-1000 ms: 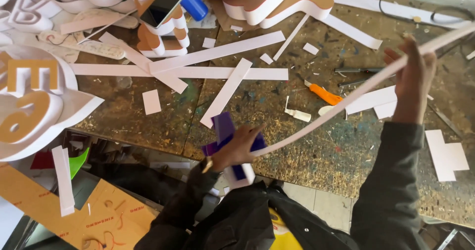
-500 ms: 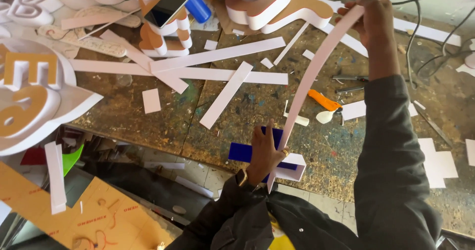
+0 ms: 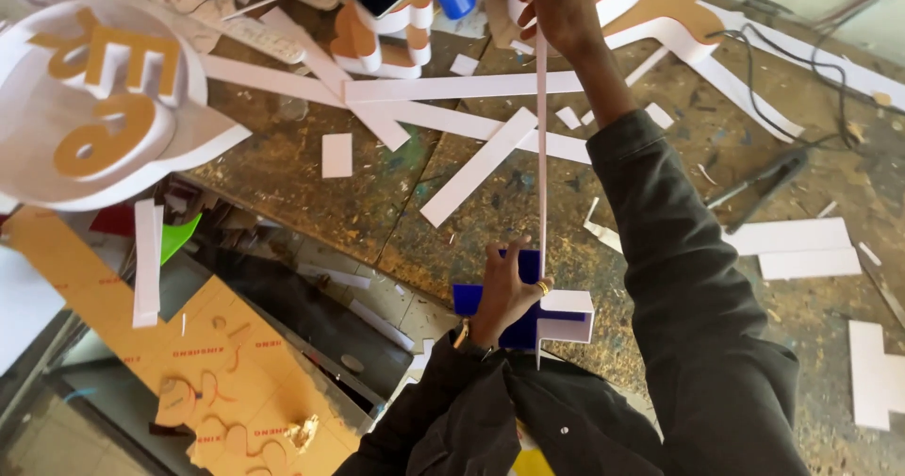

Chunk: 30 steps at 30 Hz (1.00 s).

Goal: The person applies adhesive to a blue acrylic cross and a white plastic strip, then uses a heating tool to bend the white strip around the edges of the cross on a workbench.

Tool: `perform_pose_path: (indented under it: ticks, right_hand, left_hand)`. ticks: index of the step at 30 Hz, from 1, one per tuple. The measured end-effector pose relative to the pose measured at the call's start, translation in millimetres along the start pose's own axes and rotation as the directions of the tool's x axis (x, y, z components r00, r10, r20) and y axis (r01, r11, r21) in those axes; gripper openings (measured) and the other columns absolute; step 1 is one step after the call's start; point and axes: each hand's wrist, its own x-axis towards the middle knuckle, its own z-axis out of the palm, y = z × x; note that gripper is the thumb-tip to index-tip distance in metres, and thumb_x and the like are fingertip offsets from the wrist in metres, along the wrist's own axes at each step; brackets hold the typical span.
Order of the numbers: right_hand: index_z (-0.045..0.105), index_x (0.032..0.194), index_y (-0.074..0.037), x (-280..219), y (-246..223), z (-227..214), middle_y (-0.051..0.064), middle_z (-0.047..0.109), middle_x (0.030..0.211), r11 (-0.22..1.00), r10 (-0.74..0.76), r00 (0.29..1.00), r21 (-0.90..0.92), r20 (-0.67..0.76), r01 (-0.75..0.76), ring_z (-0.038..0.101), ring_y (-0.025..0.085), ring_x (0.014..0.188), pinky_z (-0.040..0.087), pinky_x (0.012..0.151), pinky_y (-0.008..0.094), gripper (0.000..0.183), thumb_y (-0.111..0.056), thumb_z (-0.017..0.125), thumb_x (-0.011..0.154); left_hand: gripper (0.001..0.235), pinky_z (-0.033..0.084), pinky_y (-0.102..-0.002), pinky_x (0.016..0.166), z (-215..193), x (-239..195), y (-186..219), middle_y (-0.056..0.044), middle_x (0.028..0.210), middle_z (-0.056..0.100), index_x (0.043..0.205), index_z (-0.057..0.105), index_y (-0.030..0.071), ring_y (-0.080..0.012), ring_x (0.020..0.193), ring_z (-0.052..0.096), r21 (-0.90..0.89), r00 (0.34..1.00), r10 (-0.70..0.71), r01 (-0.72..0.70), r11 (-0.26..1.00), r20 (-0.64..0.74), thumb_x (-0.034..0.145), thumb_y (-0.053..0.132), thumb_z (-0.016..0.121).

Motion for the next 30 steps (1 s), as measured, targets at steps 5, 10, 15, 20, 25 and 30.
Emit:
perform_pose_path:
  ticks: [5,10,15,20,25,30]
  right_hand:
    - [0.057,0.141,0.005,14,14,59,0.027,0.078,0.116,0.95,-0.266,0.904,-0.07,0.335,0.306,0.083,0.026,0.078,0.075,0.065,0.038,0.023,-0.009,0.059,0.123]
    - [0.059,0.157,0.001,-12,13,148,0.023,0.085,0.115,0.957,-0.16,0.855,-0.136,0.494,0.257,0.087,0.021,0.086,0.073,0.076,0.035,0.045,-0.018,0.068,0.117]
    - [0.022,0.177,0.001,-63,21,188,0.029,0.046,0.176,0.936,-0.082,0.791,-0.226,0.606,0.271,0.06,0.044,0.148,0.054,0.12,0.054,0.084,-0.028,0.072,0.116]
    - [0.032,0.173,0.009,-128,-30,132,0.048,0.047,0.165,0.94,-0.099,0.633,-0.137,0.768,0.312,0.055,0.07,0.142,0.045,0.12,0.081,0.083,-0.035,0.069,0.113]
    - [0.05,0.166,-0.006,-238,-79,21,0.028,0.063,0.149,0.88,-0.001,0.678,-0.322,0.735,0.35,0.063,0.056,0.137,0.052,0.113,0.064,0.069,-0.053,0.056,0.116]
    - [0.056,0.162,-0.014,-384,4,-56,0.023,0.072,0.138,0.796,0.401,0.795,-0.603,0.456,-0.055,0.07,0.05,0.129,0.058,0.106,0.062,0.067,-0.057,0.061,0.111]
  left_hand:
    - [0.076,0.066,-0.053,0.088,-16,3,22,-0.022,0.15,0.04,0.152,0.055,0.027,-0.0433,0.112,0.069,0.057,0.973,-0.192,0.186,0.981,0.125,0.087,0.048,0.09]
    - [0.083,0.062,-0.055,0.102,-20,6,18,-0.019,0.163,0.046,0.134,0.073,0.026,-0.0398,0.138,0.066,0.184,0.93,-0.316,0.283,0.941,0.19,0.07,0.078,0.085]
    - [0.059,0.062,-0.037,0.088,-50,11,36,-0.007,0.114,0.087,0.119,0.083,0.016,-0.0231,0.103,0.082,0.057,0.879,-0.4,0.4,0.915,0.259,0.081,0.061,0.087]
    - [0.084,0.063,-0.047,0.099,-46,30,-13,-0.02,0.123,0.084,0.124,0.083,0.012,-0.0372,0.121,0.081,-0.042,0.901,-0.386,0.401,0.915,0.196,0.072,0.077,0.09]
    - [0.092,0.055,-0.063,0.114,15,107,-124,-0.032,0.145,0.072,0.154,0.07,0.001,-0.0531,0.14,0.066,-0.076,0.915,-0.265,0.301,0.951,0.305,0.099,0.075,0.074]
    - [0.063,0.05,-0.042,0.082,-44,38,11,-0.012,0.095,0.063,0.1,0.064,0.012,-0.0287,0.091,0.063,0.206,0.889,-0.395,0.352,0.913,0.231,0.093,0.074,0.074]
